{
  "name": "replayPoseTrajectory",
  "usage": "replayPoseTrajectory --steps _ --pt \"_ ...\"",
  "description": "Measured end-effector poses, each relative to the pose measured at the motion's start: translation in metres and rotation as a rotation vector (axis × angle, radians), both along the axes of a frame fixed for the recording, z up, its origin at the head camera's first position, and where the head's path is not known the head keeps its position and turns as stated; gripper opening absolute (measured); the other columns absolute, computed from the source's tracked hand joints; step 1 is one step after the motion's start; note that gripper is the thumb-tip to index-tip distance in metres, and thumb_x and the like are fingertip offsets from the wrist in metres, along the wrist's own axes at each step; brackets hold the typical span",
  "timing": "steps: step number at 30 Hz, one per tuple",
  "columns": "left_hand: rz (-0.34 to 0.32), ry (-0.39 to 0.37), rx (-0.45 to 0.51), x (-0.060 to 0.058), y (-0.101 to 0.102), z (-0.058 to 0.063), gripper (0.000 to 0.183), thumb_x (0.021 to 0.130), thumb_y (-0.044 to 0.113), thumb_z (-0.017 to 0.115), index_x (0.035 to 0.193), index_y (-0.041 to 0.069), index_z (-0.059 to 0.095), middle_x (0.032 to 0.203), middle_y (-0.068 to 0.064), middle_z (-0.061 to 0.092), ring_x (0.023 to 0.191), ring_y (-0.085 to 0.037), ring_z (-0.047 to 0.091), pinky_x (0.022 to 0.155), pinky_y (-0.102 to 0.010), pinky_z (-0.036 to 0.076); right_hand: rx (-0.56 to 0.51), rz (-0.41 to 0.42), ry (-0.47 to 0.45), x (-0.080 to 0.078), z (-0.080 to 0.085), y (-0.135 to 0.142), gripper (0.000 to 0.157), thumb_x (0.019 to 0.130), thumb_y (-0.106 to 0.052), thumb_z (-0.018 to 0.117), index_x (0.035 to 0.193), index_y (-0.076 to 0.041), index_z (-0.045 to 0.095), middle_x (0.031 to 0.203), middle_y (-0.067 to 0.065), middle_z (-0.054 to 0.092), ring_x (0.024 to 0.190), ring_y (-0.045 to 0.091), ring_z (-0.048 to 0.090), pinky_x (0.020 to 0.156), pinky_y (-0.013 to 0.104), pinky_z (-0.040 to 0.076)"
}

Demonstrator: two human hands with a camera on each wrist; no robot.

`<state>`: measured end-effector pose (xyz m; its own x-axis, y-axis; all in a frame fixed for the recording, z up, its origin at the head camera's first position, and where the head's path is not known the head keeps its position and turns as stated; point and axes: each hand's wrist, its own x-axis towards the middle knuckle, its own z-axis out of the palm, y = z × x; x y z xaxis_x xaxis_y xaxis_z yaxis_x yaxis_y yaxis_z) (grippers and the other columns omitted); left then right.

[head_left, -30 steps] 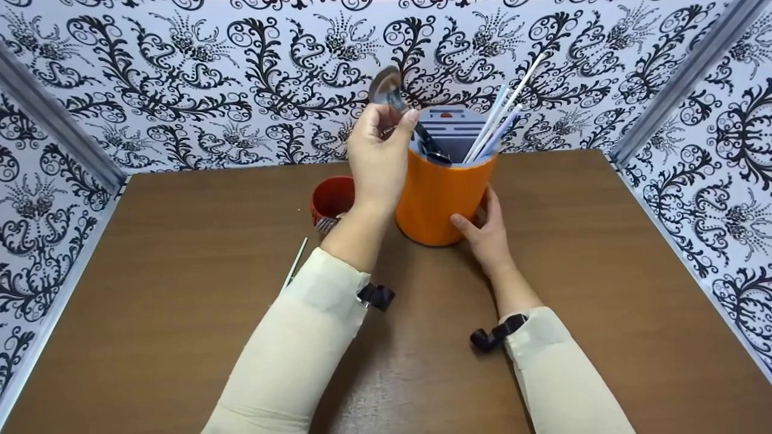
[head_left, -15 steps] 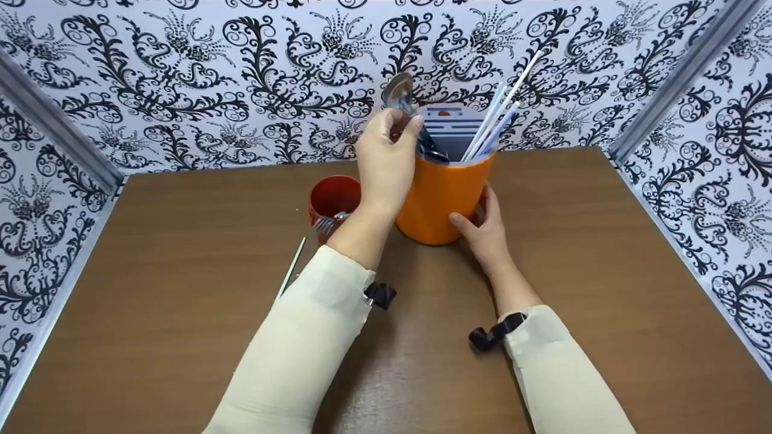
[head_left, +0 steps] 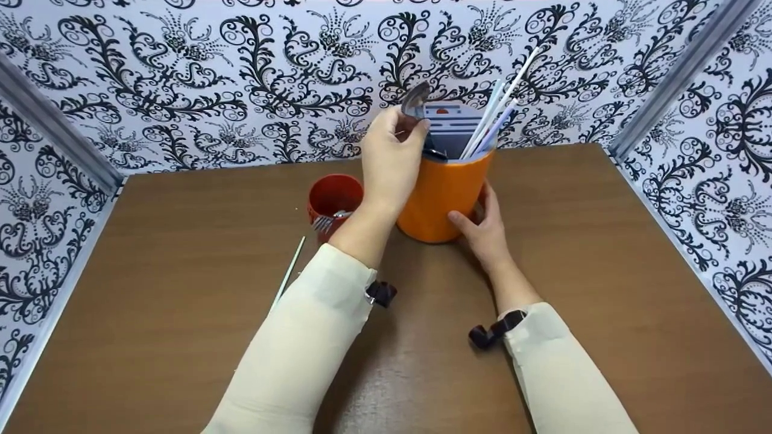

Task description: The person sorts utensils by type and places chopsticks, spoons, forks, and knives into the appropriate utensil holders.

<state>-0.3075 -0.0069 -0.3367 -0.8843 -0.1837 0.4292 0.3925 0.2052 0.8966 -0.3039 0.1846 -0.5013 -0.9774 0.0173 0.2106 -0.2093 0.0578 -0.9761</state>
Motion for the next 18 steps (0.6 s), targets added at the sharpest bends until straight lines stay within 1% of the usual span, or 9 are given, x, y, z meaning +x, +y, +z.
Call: replayPoseTrajectory --steps 3,7,10,18 --pt "-0.009 0.007 0.016 0.000 -0.001 -0.001 0.018 0.096 0.010 0.072 0.114 0.005 0.074 0.107 -0.007 0.071 0.098 -0.013 0.066 0.089 -0.017 0.054 -0.004 0.003 0.002 0.006 0.009 -0.003 0.099 0.092 -0.027 0.078 0.166 -0.007 0.015 0.170 0.014 0.026 0.153 0.034 0.035 0.128 0.050 0.028" --pt "0.001 0.007 0.009 0.001 -0.005 -0.006 0.023 0.098 0.008 0.069 0.120 0.004 0.073 0.111 -0.007 0.070 0.100 -0.013 0.065 0.091 -0.017 0.054 -0.034 0.014 0.020 0.007 0.010 -0.004 0.099 0.092 -0.023 0.079 0.166 -0.005 0.015 0.170 0.018 0.025 0.152 0.037 0.036 0.128 0.051 0.028" --pt "0.012 0.000 -0.001 0.001 -0.007 -0.010 0.023 0.099 0.007 0.067 0.121 0.002 0.073 0.111 -0.008 0.070 0.100 -0.015 0.064 0.091 -0.018 0.054 -0.041 0.016 0.027 0.006 0.009 -0.004 0.096 0.092 -0.018 0.077 0.165 -0.005 0.017 0.169 0.019 0.026 0.152 0.038 0.037 0.127 0.051 0.029" --pt "0.014 -0.003 0.013 0.004 -0.010 -0.018 0.021 0.099 0.007 0.067 0.118 0.001 0.072 0.110 -0.009 0.069 0.100 -0.016 0.063 0.090 -0.019 0.053 -0.046 0.016 0.039 0.005 0.007 -0.004 0.096 0.092 -0.018 0.078 0.165 -0.004 0.018 0.168 0.020 0.027 0.151 0.039 0.037 0.127 0.053 0.028"
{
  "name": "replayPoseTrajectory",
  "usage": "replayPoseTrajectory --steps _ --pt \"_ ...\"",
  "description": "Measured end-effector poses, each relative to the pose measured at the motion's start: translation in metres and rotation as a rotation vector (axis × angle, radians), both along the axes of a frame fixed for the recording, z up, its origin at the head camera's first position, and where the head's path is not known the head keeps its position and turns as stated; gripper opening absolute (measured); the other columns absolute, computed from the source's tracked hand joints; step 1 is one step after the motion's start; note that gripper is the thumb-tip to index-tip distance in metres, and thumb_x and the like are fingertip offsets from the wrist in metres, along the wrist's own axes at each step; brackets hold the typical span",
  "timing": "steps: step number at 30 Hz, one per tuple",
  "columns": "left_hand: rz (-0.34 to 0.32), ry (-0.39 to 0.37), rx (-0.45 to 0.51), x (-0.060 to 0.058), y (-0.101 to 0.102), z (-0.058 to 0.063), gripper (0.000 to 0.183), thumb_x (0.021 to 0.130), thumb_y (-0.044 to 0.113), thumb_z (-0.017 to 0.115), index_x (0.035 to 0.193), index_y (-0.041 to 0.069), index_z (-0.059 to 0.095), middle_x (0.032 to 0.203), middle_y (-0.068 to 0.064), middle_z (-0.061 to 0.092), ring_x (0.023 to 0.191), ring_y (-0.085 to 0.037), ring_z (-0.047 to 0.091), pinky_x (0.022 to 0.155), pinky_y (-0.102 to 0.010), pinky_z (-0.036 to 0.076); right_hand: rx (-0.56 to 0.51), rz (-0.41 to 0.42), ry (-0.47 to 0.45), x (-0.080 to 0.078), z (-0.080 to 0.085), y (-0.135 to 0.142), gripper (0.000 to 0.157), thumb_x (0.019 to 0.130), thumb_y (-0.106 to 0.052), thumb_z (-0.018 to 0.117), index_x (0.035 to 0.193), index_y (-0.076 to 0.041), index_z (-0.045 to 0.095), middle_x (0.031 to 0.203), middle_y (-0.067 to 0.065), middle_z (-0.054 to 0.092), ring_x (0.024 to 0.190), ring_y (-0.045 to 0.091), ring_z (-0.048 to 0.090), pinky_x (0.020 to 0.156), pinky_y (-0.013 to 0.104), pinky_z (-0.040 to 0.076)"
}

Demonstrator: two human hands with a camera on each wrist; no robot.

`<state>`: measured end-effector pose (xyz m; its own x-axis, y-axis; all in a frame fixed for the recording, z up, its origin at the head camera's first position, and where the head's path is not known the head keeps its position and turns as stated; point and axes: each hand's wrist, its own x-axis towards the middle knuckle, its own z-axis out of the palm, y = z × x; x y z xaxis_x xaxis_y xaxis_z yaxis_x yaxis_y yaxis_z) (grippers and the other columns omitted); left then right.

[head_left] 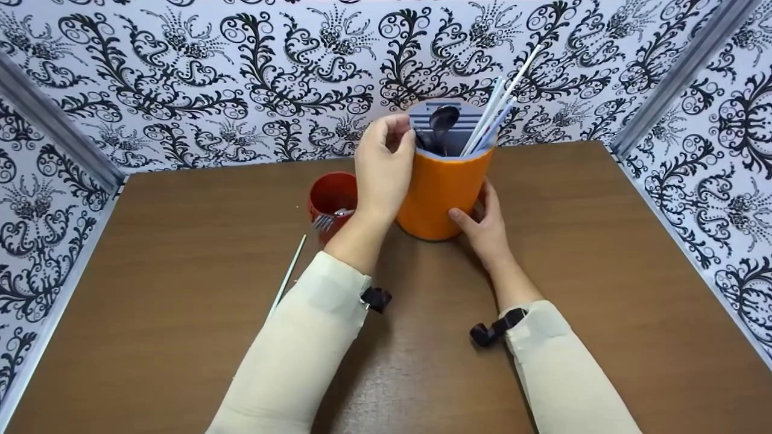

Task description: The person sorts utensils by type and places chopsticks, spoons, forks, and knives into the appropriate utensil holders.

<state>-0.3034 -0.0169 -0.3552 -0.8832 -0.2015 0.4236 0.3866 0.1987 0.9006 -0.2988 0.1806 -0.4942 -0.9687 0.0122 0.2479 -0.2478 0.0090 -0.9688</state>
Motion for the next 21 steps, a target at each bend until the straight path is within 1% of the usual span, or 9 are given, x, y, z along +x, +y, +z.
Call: replayPoseTrajectory --steps 6,10,13,16,19,21 --pt "0.008 0.000 0.015 0.004 -0.002 -0.008 0.018 0.098 0.007 0.068 0.115 0.002 0.072 0.108 -0.009 0.069 0.098 -0.016 0.063 0.090 -0.020 0.055 0.007 -0.001 -0.003 0.000 0.001 0.000 0.100 0.091 -0.026 0.081 0.165 -0.004 0.017 0.169 0.018 0.027 0.152 0.037 0.037 0.128 0.050 0.027" --pt "0.005 -0.019 0.032 0.008 -0.003 -0.015 0.019 0.098 0.008 0.069 0.115 0.001 0.072 0.107 -0.009 0.069 0.096 -0.017 0.063 0.089 -0.022 0.055 0.013 -0.008 -0.007 0.000 0.002 -0.001 0.097 0.092 -0.021 0.079 0.165 -0.004 0.017 0.170 0.019 0.026 0.153 0.037 0.035 0.129 0.050 0.026" --pt "0.001 -0.028 0.036 0.011 -0.004 -0.019 0.021 0.098 0.009 0.069 0.116 0.000 0.071 0.108 -0.009 0.069 0.097 -0.017 0.063 0.090 -0.022 0.056 0.018 -0.013 -0.007 -0.005 -0.004 0.001 0.094 0.094 -0.014 0.076 0.165 -0.004 0.016 0.170 0.019 0.025 0.153 0.038 0.034 0.129 0.050 0.025" --pt "0.001 -0.032 0.029 0.014 -0.006 -0.023 0.020 0.098 0.010 0.070 0.116 0.002 0.071 0.109 -0.009 0.069 0.098 -0.017 0.064 0.091 -0.023 0.056 0.028 -0.018 -0.012 -0.013 -0.016 0.005 0.094 0.094 -0.014 0.076 0.166 -0.007 0.016 0.171 0.017 0.025 0.154 0.036 0.034 0.129 0.049 0.026" --pt "-0.001 -0.030 0.024 0.019 -0.008 -0.028 0.019 0.098 0.011 0.070 0.115 0.003 0.072 0.109 -0.009 0.070 0.099 -0.017 0.066 0.092 -0.023 0.056 0.028 -0.019 -0.013 -0.017 -0.023 0.007 0.097 0.093 -0.020 0.078 0.166 -0.010 0.016 0.171 0.014 0.026 0.154 0.034 0.035 0.129 0.047 0.027" --pt "-0.005 -0.028 0.026 0.023 -0.009 -0.030 0.019 0.098 0.011 0.071 0.115 0.004 0.072 0.109 -0.009 0.070 0.100 -0.017 0.067 0.093 -0.024 0.057 0.026 -0.023 -0.009 -0.018 -0.026 0.008 0.099 0.091 -0.026 0.080 0.166 -0.010 0.017 0.170 0.012 0.028 0.153 0.033 0.036 0.128 0.046 0.029"
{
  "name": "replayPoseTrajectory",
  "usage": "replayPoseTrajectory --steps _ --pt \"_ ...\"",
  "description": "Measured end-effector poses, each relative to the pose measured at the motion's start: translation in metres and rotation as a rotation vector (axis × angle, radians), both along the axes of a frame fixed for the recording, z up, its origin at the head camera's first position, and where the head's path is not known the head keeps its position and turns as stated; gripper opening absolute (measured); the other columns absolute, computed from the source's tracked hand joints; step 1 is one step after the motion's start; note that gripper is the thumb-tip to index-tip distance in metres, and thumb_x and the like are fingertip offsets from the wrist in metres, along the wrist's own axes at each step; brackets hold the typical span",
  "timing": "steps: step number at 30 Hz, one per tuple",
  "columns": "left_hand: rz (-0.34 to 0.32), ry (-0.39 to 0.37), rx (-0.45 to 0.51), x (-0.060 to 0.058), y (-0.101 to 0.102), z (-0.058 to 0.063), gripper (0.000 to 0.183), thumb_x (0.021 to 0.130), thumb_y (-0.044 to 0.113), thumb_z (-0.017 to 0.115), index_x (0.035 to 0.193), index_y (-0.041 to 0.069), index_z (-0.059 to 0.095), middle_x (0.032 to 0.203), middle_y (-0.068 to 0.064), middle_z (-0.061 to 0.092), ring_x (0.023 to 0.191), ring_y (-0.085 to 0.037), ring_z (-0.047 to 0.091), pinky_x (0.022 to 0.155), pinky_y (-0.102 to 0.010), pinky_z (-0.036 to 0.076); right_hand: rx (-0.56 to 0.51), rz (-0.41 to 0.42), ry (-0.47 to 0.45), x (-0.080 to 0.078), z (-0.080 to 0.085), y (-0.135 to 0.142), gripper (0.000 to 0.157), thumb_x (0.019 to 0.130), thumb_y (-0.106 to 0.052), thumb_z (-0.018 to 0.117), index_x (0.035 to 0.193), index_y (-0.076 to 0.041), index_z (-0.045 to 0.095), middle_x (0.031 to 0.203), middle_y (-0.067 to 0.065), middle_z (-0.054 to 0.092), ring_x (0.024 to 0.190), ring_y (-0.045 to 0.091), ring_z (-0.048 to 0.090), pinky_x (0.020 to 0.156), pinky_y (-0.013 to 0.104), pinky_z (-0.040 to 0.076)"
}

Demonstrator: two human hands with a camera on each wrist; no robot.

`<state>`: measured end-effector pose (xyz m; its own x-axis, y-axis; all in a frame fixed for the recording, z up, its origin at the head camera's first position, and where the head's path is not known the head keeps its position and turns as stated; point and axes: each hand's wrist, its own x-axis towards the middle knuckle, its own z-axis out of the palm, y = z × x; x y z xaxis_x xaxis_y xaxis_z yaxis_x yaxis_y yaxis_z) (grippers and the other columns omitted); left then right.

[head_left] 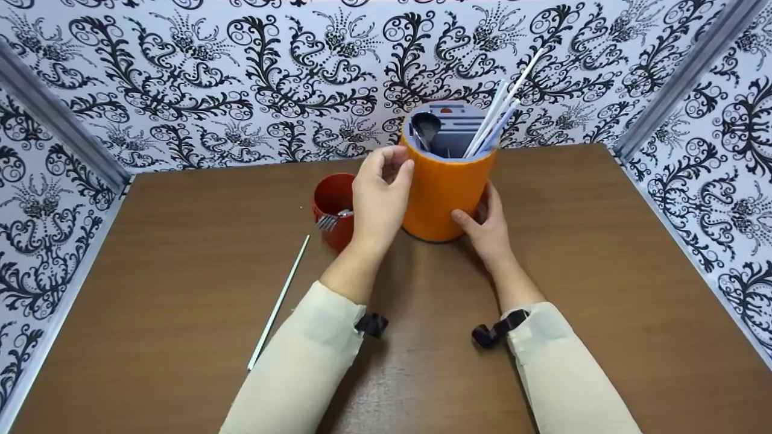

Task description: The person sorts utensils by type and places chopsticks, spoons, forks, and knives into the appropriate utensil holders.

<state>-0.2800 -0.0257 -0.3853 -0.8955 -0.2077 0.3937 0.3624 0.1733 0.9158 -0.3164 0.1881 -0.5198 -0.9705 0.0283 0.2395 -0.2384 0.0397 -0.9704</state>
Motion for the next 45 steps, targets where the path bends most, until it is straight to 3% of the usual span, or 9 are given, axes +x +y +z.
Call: replayPoseTrajectory --steps 6,19,23,28,36,45 --pt "-0.022 -0.013 0.029 0.013 -0.004 -0.005 0.021 0.097 0.011 0.072 0.117 0.003 0.072 0.109 -0.009 0.071 0.100 -0.017 0.067 0.094 -0.026 0.058 0.002 -0.011 0.015 0.001 -0.001 0.000 0.102 0.088 -0.037 0.083 0.165 -0.012 0.022 0.167 0.010 0.033 0.150 0.031 0.040 0.127 0.046 0.031" --pt "-0.021 -0.067 0.060 0.038 -0.032 -0.027 0.021 0.095 0.010 0.074 0.116 0.005 0.072 0.106 -0.011 0.072 0.096 -0.020 0.066 0.093 -0.031 0.059 0.034 -0.017 -0.009 0.004 0.005 0.001 0.090 0.095 -0.015 0.074 0.166 -0.012 0.018 0.171 0.010 0.027 0.154 0.030 0.035 0.129 0.044 0.027" --pt "-0.027 -0.083 0.052 0.046 -0.043 -0.033 0.022 0.095 0.009 0.074 0.116 0.004 0.072 0.106 -0.011 0.072 0.096 -0.021 0.067 0.093 -0.032 0.059 0.031 -0.007 -0.013 0.010 0.014 -0.003 0.092 0.095 -0.014 0.074 0.166 -0.007 0.016 0.171 0.015 0.025 0.154 0.034 0.033 0.129 0.047 0.025" --pt "-0.002 -0.107 -0.026 0.057 -0.052 -0.042 0.019 0.095 0.010 0.073 0.114 0.006 0.073 0.105 -0.009 0.073 0.093 -0.021 0.066 0.088 -0.033 0.058 0.006 0.016 -0.013 0.021 0.029 -0.008 0.093 0.095 -0.018 0.075 0.165 -0.003 0.016 0.169 0.020 0.027 0.153 0.037 0.034 0.129 0.050 0.025" --pt "-0.075 -0.186 -0.173 0.074 -0.063 -0.047 0.022 0.097 0.015 0.073 0.118 0.011 0.072 0.108 -0.004 0.070 0.096 -0.021 0.062 0.089 -0.034 0.057 -0.008 0.007 0.020 0.002 0.001 0.000 0.096 0.093 -0.022 0.078 0.166 -0.009 0.018 0.168 0.015 0.029 0.152 0.033 0.035 0.129 0.049 0.025" --pt "-0.127 -0.274 -0.383 0.077 -0.074 -0.052 0.023 0.097 0.019 0.073 0.119 0.011 0.072 0.106 -0.004 0.070 0.096 -0.019 0.062 0.092 -0.036 0.057 0.004 0.002 0.026 0.000 -0.002 0.001 0.094 0.092 -0.030 0.079 0.165 -0.015 0.022 0.166 0.008 0.034 0.150 0.026 0.039 0.128 0.045 0.029"
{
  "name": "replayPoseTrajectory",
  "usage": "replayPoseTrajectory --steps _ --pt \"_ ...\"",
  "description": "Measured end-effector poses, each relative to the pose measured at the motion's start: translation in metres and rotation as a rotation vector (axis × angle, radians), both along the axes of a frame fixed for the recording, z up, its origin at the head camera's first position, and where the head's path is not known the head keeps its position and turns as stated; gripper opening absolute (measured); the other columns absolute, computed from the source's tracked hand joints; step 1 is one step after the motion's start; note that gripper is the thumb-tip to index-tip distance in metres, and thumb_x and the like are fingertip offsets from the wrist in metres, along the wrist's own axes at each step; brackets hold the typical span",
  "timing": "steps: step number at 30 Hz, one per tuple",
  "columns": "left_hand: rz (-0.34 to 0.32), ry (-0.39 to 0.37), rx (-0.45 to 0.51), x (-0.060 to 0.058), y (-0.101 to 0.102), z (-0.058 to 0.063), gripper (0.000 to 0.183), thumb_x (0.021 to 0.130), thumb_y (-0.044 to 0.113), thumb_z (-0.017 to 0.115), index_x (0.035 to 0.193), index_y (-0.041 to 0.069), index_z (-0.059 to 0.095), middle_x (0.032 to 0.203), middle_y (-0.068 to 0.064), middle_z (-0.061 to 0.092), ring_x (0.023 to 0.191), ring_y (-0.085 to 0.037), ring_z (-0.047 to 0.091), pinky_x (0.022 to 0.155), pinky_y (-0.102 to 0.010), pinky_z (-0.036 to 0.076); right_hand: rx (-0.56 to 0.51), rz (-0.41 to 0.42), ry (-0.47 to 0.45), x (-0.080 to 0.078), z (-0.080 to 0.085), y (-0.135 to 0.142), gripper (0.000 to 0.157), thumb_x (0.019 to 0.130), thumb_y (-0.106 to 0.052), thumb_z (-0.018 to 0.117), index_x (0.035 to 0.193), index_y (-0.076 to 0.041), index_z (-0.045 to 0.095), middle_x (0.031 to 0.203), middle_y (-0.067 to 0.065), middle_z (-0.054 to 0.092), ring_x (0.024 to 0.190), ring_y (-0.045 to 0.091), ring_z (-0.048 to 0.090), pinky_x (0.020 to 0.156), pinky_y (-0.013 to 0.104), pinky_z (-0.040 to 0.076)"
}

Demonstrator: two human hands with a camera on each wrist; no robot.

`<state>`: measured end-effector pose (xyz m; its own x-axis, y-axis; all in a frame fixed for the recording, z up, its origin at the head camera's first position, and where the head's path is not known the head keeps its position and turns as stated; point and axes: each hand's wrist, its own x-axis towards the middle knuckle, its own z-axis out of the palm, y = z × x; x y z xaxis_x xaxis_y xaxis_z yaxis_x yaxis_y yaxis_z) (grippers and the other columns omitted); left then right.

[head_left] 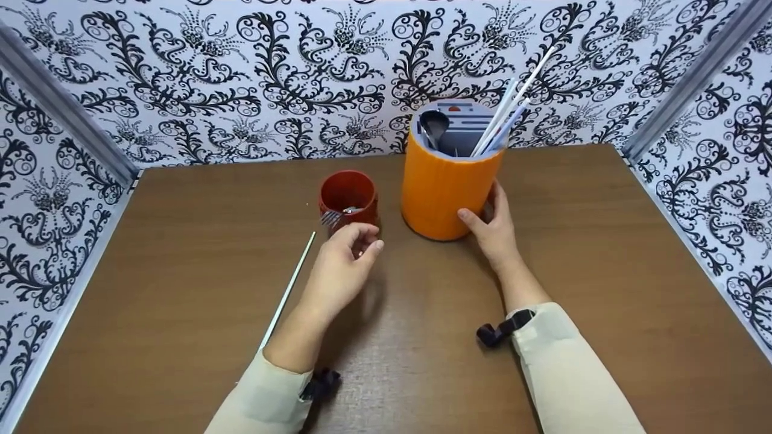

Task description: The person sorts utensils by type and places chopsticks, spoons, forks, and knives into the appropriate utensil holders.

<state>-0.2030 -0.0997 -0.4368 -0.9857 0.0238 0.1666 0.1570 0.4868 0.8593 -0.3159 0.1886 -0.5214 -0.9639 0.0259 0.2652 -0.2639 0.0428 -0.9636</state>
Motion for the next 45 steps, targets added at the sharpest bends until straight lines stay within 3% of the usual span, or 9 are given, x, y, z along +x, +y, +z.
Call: replayPoseTrajectory --steps 10,18,23,33,45 --pt "-0.056 -0.086 -0.261 -0.001 -0.007 -0.003 0.028 0.098 0.021 0.072 0.122 0.008 0.068 0.111 -0.009 0.069 0.097 -0.026 0.066 0.094 -0.042 0.059 -0.001 0.009 -0.026 0.003 0.008 -0.003 0.097 0.093 -0.024 0.078 0.166 -0.007 0.017 0.169 0.015 0.028 0.154 0.033 0.034 0.130 0.049 0.025" --pt "-0.098 -0.160 -0.423 -0.002 -0.015 -0.004 0.031 0.095 0.016 0.072 0.123 0.004 0.065 0.112 -0.015 0.069 0.102 -0.032 0.067 0.096 -0.049 0.056 -0.018 0.008 -0.016 -0.002 0.003 0.000 0.093 0.094 -0.022 0.077 0.166 -0.012 0.019 0.168 0.010 0.031 0.150 0.028 0.040 0.127 0.045 0.031" --pt "-0.098 -0.171 -0.512 -0.003 -0.020 -0.007 0.026 0.092 0.013 0.073 0.114 0.002 0.065 0.106 -0.016 0.069 0.097 -0.035 0.068 0.090 -0.052 0.056 -0.011 0.004 -0.013 -0.002 0.002 0.000 0.092 0.094 -0.024 0.077 0.166 -0.013 0.020 0.168 0.010 0.031 0.151 0.027 0.039 0.128 0.044 0.030" --pt "-0.116 -0.203 -0.629 -0.003 -0.023 -0.013 0.024 0.087 0.009 0.077 0.105 0.001 0.064 0.094 -0.017 0.068 0.091 -0.039 0.069 0.081 -0.055 0.056 -0.017 0.006 -0.011 0.000 0.003 0.000 0.094 0.093 -0.025 0.078 0.166 -0.015 0.019 0.170 0.007 0.030 0.151 0.026 0.039 0.128 0.043 0.029" --pt "-0.131 -0.219 -0.704 0.001 -0.023 -0.018 0.012 0.084 0.002 0.073 0.093 -0.001 0.065 0.087 -0.021 0.073 0.082 -0.040 0.073 0.071 -0.055 0.057 -0.026 0.005 -0.017 0.001 0.001 -0.001 0.094 0.093 -0.026 0.078 0.166 -0.013 0.020 0.169 0.009 0.029 0.152 0.026 0.037 0.129 0.043 0.028"
